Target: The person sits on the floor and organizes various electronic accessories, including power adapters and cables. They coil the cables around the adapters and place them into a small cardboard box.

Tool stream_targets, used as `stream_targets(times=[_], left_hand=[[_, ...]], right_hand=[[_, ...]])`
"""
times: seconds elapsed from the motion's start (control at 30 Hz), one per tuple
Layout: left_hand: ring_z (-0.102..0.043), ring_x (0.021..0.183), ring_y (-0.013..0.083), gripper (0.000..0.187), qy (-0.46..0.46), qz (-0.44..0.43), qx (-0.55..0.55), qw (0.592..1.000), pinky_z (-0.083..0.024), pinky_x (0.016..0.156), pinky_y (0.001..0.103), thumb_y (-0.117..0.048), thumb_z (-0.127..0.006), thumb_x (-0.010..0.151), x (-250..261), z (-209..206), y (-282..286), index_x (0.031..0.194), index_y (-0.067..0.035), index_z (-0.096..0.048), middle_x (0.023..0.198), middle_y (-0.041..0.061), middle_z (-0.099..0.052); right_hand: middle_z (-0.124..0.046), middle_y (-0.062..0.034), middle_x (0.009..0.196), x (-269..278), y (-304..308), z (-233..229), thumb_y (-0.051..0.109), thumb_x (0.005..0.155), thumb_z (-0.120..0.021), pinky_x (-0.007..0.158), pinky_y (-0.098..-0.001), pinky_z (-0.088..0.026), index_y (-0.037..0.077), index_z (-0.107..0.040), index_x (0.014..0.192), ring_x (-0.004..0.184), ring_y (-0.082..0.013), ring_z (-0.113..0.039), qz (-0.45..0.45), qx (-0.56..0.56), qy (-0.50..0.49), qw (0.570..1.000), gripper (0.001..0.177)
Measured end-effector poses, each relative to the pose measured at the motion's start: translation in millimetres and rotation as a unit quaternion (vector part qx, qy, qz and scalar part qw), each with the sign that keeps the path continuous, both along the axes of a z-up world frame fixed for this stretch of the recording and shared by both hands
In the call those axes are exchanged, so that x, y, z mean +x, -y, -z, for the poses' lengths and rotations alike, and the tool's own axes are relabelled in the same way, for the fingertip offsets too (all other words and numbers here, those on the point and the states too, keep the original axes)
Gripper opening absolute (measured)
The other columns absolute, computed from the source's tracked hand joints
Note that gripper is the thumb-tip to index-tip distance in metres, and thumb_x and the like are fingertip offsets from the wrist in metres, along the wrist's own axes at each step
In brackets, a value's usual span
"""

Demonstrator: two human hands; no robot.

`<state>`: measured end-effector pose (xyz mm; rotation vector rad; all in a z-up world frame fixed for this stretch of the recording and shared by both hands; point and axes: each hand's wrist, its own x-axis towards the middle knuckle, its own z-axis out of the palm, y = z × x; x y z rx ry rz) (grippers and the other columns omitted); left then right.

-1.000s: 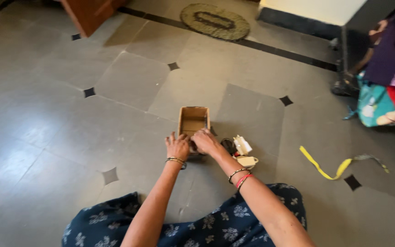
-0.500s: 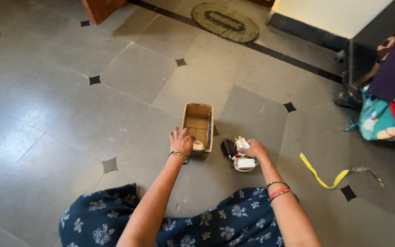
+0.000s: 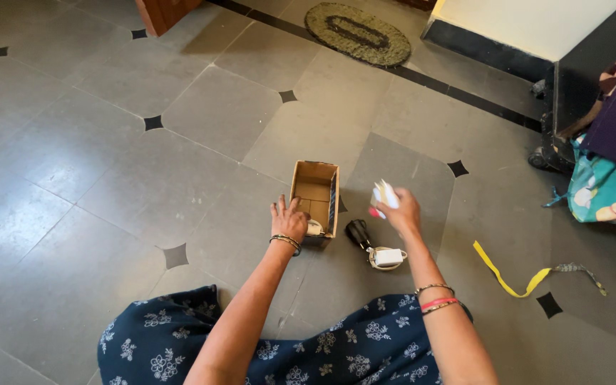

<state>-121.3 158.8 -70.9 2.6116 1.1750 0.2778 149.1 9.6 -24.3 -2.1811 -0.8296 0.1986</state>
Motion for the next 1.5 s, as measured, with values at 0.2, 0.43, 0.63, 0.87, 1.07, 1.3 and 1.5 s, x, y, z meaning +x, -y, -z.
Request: stream_targets(times=[0.2, 0.43, 0.63, 0.87, 1.07, 1.3, 1.5], left_hand=[[-0.024, 0.150, 0.0415, 0.042, 0.008, -0.011, 0.074, 0.997, -0.017, 0.122, 0.059, -0.025, -0.049, 0.097, 1, -2, 3, 0.133, -0.010, -0.063, 0.160, 0.005, -0.037], [-0.020, 0.159, 0.0309, 0.079, 0.027, -0.025, 0.180, 0.983, -0.019, 0.128, 0.041, -0.011, -0.047, 0.093, -6, -53, 25, 0.163, 0.000, -0.014, 0.172, 0.015, -0.014], [-0.029, 0.152, 0.0298, 0.059, 0.011, 0.080, 0.176, 0.981, -0.020, 0.125, 0.042, -0.018, -0.042, 0.099, 13, -20, 4, 0.153, 0.004, -0.033, 0.162, 0.019, -0.034], [-0.046, 0.141, 0.0285, 0.039, -0.123, 0.104, 0.122, 0.979, -0.014, 0.128, 0.045, -0.019, -0.042, 0.100, 25, 6, -15, 0.123, 0.001, -0.066, 0.131, 0.016, -0.066], [-0.049, 0.138, 0.0268, 0.038, -0.118, 0.116, 0.127, 0.978, -0.011, 0.128, 0.048, -0.018, -0.043, 0.099, 27, 4, -19, 0.123, 0.000, -0.067, 0.129, 0.014, -0.067], [-0.048, 0.135, 0.0391, 0.050, 0.156, 0.120, 0.210, 0.958, -0.030, 0.118, 0.047, -0.006, -0.054, 0.084, 41, -58, 34, 0.132, 0.007, -0.058, 0.138, 0.023, -0.057], [-0.051, 0.126, 0.0416, 0.057, 0.091, 0.157, 0.008, 0.983, -0.048, 0.107, 0.043, -0.005, -0.055, 0.093, 96, -22, 112, 0.148, 0.006, -0.043, 0.152, 0.026, -0.043]], right_hand=[[-0.074, -0.0152, 0.114, -71, -84, -37, 0.030, 0.072, -0.092, 0.091, -0.0364, -0.056, 0.007, -0.063, 0.125, 0.104, -0.0254, -0.072, -0.145, 0.027, -0.103, 0.984, 0.065], [-0.058, -0.0235, 0.113, -125, -111, -12, 0.007, 0.068, -0.084, 0.092, -0.0453, -0.053, 0.007, -0.061, 0.111, 0.108, -0.0411, -0.059, -0.194, 0.051, 0.117, 0.973, 0.049], [-0.060, -0.0213, 0.120, -130, -101, 4, -0.002, 0.086, -0.059, 0.091, -0.0467, -0.055, 0.006, -0.059, 0.117, 0.108, -0.0412, -0.063, -0.247, -0.025, 0.140, 0.959, 0.032], [-0.068, -0.0153, 0.106, -132, -101, 13, 0.007, 0.094, -0.053, 0.115, -0.0490, -0.038, 0.006, -0.065, 0.103, 0.112, -0.0317, -0.065, -0.306, -0.108, 0.322, 0.889, 0.015], [-0.068, -0.0153, 0.110, -135, -92, 1, 0.009, 0.094, -0.055, 0.114, -0.0506, -0.036, 0.006, -0.067, 0.109, 0.113, -0.0339, -0.063, -0.318, -0.082, 0.294, 0.898, 0.020], [-0.068, -0.0187, 0.114, -86, -38, -12, -0.002, 0.078, -0.063, 0.098, -0.0446, -0.050, 0.007, -0.069, 0.118, 0.111, -0.0380, -0.063, -0.165, 0.095, 0.173, 0.966, 0.041], [-0.067, -0.0224, 0.121, -21, 13, 65, 0.011, 0.091, -0.064, 0.094, -0.0486, -0.052, 0.004, -0.065, 0.121, 0.116, -0.0412, -0.062, -0.145, -0.230, 0.045, 0.961, 0.031]])
